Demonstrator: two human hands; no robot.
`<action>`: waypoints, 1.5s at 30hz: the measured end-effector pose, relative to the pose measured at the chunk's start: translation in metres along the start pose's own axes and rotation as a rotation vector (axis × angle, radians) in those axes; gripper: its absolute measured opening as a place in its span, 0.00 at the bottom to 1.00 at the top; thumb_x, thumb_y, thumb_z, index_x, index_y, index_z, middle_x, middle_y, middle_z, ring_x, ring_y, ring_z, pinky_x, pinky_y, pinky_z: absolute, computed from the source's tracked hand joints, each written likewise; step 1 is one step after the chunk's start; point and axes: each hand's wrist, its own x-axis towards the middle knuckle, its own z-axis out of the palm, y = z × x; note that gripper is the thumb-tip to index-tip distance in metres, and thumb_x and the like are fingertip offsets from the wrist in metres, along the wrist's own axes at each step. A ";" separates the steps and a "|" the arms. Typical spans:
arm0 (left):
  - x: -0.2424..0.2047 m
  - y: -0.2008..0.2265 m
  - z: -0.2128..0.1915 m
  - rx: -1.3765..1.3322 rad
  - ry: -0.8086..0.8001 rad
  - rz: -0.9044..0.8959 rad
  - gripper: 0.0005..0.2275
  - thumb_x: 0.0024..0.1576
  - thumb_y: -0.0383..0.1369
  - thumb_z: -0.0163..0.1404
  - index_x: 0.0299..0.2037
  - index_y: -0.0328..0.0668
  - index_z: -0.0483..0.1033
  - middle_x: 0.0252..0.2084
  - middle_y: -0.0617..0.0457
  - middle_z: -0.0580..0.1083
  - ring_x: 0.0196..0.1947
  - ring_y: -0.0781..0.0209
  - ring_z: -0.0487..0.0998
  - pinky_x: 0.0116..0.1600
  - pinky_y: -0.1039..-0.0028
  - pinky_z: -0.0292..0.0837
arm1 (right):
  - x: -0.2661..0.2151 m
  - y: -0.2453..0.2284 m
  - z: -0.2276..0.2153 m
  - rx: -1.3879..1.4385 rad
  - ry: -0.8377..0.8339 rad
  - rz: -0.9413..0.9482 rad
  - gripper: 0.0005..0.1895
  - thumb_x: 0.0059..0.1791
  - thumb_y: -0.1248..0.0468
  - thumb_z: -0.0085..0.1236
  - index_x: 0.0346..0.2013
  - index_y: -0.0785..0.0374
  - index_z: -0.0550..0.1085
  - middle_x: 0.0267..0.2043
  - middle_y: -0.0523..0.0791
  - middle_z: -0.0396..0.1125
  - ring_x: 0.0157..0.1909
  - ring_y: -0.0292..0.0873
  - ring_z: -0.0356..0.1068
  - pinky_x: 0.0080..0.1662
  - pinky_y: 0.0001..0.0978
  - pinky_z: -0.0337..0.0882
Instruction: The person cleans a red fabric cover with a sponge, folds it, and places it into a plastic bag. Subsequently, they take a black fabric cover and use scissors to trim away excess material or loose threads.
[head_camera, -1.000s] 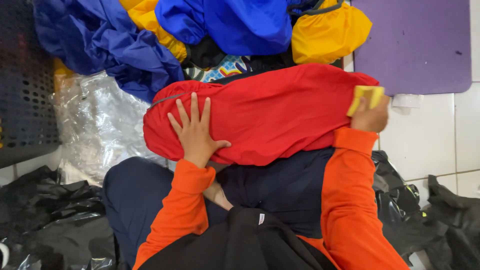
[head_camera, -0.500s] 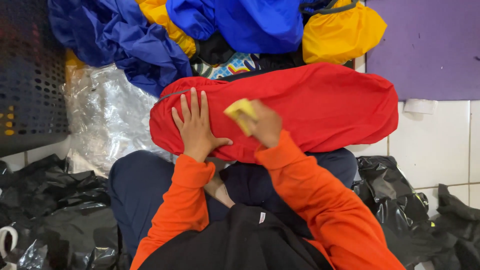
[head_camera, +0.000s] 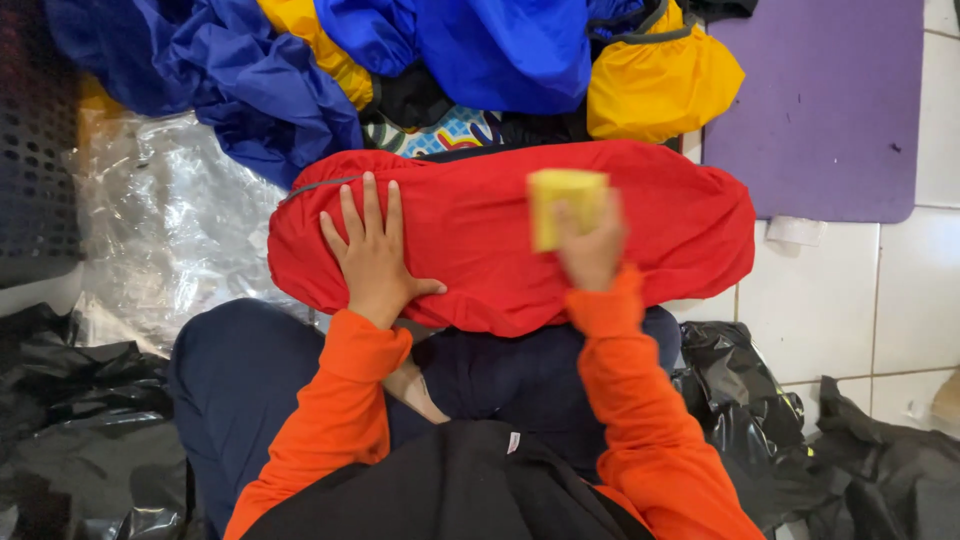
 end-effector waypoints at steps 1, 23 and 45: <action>-0.001 0.000 0.002 -0.001 -0.002 0.008 0.70 0.22 0.58 0.70 0.78 0.46 0.42 0.80 0.42 0.37 0.78 0.35 0.32 0.73 0.33 0.20 | -0.028 -0.008 0.022 -0.004 0.006 0.004 0.27 0.46 0.47 0.69 0.48 0.63 0.73 0.39 0.60 0.72 0.46 0.67 0.74 0.45 0.56 0.74; -0.003 -0.001 -0.005 -0.107 0.009 0.061 0.66 0.26 0.55 0.69 0.78 0.42 0.45 0.80 0.39 0.38 0.77 0.33 0.33 0.72 0.33 0.24 | -0.077 0.010 -0.024 -0.280 -0.229 -0.272 0.24 0.43 0.38 0.68 0.44 0.47 0.76 0.29 0.42 0.72 0.34 0.51 0.76 0.37 0.40 0.74; 0.016 0.015 0.058 -0.314 0.340 0.665 0.04 0.55 0.40 0.60 0.36 0.57 0.79 0.39 0.65 0.71 0.50 0.61 0.71 0.58 0.63 0.66 | -0.015 0.010 -0.057 -0.483 -0.495 -0.193 0.16 0.52 0.46 0.52 0.40 0.53 0.74 0.33 0.51 0.71 0.43 0.61 0.74 0.45 0.53 0.73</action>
